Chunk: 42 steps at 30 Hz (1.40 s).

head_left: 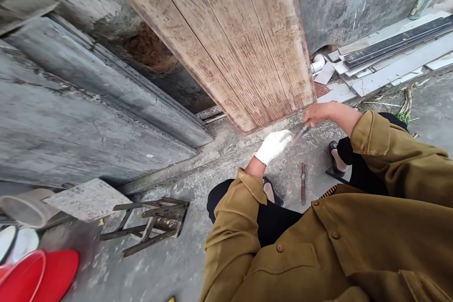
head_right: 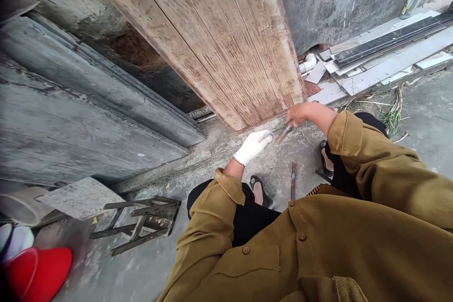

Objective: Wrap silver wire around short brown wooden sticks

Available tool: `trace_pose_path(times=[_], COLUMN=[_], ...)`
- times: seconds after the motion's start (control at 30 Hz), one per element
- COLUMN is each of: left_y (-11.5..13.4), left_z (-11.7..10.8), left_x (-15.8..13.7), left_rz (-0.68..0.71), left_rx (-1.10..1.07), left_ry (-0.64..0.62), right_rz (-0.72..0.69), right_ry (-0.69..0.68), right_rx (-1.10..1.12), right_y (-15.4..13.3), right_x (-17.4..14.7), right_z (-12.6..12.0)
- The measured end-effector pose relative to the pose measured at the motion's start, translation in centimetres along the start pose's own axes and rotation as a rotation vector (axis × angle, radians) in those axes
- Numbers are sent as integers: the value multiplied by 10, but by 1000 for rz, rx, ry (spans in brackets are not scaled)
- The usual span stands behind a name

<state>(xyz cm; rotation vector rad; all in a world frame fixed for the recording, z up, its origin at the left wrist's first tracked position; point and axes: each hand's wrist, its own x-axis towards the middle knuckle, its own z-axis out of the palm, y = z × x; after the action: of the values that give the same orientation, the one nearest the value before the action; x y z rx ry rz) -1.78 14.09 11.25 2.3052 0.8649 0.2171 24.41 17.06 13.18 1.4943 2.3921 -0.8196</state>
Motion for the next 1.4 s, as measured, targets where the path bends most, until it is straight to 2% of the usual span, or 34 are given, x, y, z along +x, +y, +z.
trace_pose_path(times=[0.07, 0.1, 0.17, 0.27, 0.37, 0.43, 0.5, 0.57, 0.63, 0.7, 0.8, 0.87, 0.97, 1.03, 1.13, 1.2, 1.27, 1.33, 1.4], left_y=[-4, -7, -12, -18, -18, -16, -13, -12, -13, -16, -18, -16, -11, -8, -9, -12, -14, -12, -6], left_z=[-4, -6, -8, -8, -3, -1, 0, -2, -6, -11, -17, -19, -18, -17, -18, -20, -21, -18, -14], left_x=[0, 0, 1, 3, 3, 2, 1, 0, -1, -2, -4, -5, -8, -9, -10, -11, -11, -10, -10], left_rz=[-33, -41, -52, -125, -223, -210, -162, -138, -143, -156, -150, -135, -118, -95, -59, -54, -44, -44, -57], left_rx=[51, 48, -7, -198, -459, -550, -531, -445, -313, -142, 62, 138, 253, 308, 291, 197, -14, -333, -655], left_ry=[21, 37, 92, 170, 137, 95, 83, 100, 126, 144, 131, 116, 79, 44, 50, 84, 97, 97, 99], right_rz=[-100, -163, -306, -414, -411, -435, -492, -530, -497, -359, -30, 140, 180, 97, -91, -197, -269, -339, -350], right_ry=[-328, -451, -512, -369, -64, 152, 300, 376, 431, 525, 653, 591, 387, 250, -54, -280, -406, -282, -51], right_rx=[83, 141, 295, 582, 1002, 1270, 1397, 1373, 1220, 929, 346, 80, -66, -101, -12, 139, 318, 505, 695], right_y=[-2, -5, -13, -25, -31, -31, -30, -26, -21, -15, -6, -3, -4, -7, -13, -15, -16, -17, -18], right_x=[0, -1, -4, -12, -17, -17, -16, -15, -14, -12, -8, -5, -1, 1, 0, -5, -16, -29, -39], right_z=[2, 1, -1, -8, -14, -16, -17, -16, -16, -15, -15, -15, -11, -6, 1, 0, -9, -20, -31])
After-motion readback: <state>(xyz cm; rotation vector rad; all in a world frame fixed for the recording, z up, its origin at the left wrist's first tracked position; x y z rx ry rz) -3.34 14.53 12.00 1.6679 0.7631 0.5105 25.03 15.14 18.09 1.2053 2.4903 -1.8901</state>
